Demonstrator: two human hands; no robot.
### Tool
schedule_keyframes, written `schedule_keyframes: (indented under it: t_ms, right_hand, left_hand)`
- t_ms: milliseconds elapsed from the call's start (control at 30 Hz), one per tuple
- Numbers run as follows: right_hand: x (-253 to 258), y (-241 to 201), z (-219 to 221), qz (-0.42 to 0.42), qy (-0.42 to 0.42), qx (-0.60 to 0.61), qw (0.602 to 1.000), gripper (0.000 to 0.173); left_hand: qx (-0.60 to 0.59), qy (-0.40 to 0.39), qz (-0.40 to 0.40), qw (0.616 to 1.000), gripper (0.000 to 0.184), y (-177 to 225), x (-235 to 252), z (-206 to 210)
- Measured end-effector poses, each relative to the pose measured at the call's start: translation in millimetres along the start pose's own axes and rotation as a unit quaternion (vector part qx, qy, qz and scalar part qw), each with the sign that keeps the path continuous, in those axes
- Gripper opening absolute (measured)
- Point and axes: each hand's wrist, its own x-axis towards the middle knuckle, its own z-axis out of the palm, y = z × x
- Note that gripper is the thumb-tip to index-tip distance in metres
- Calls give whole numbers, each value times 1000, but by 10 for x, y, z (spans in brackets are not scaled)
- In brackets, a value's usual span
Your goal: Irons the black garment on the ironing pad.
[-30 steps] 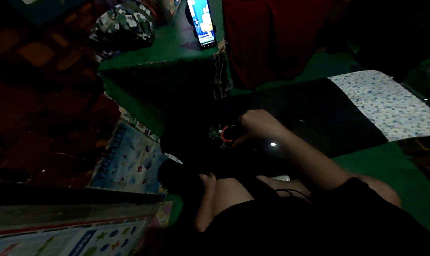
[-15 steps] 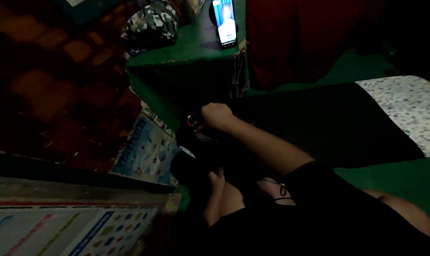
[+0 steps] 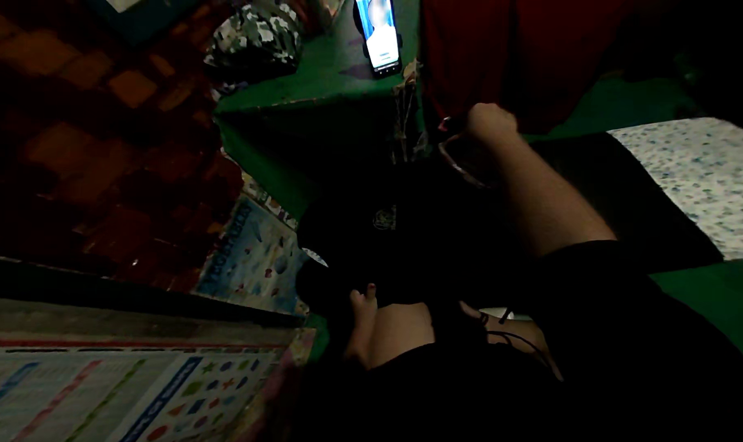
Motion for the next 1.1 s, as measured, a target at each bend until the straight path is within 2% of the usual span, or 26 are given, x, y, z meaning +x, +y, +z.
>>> schedule_keyframes:
  t_ms: [100, 267, 467, 600, 700, 800, 900, 1100]
  right_hand:
    - [66, 636, -216, 79, 37, 13, 996, 64]
    - [29, 1674, -528, 172, 83, 27, 981, 73]
    - [-181, 2449, -759, 231, 85, 28, 969, 77]
    - [-368, 2629, -815, 191, 62, 21, 979, 77]
    - [-508, 2638, -843, 152, 32, 27, 987, 71]
    - [-569, 2723, -795, 104, 25, 50, 993, 64]
    - [-628, 2757, -752, 71, 3, 44, 996, 59]
    - [-941, 2591, -645, 40, -16, 33, 999, 52]
  left_hand:
    - [10, 24, 21, 999, 43, -154, 55, 48]
    - [30, 38, -1, 999, 39, 39, -60, 52]
    - [92, 37, -36, 994, 37, 55, -42, 86]
    - [62, 48, -32, 996, 36, -82, 24, 126]
    - [48, 63, 17, 997, 36, -330, 164, 176]
    - [72, 80, 63, 992, 38, -394, 105, 204]
    - [68, 24, -16, 997, 41, -47, -95, 112]
    - [32, 26, -44, 998, 44, 144, -240, 91]
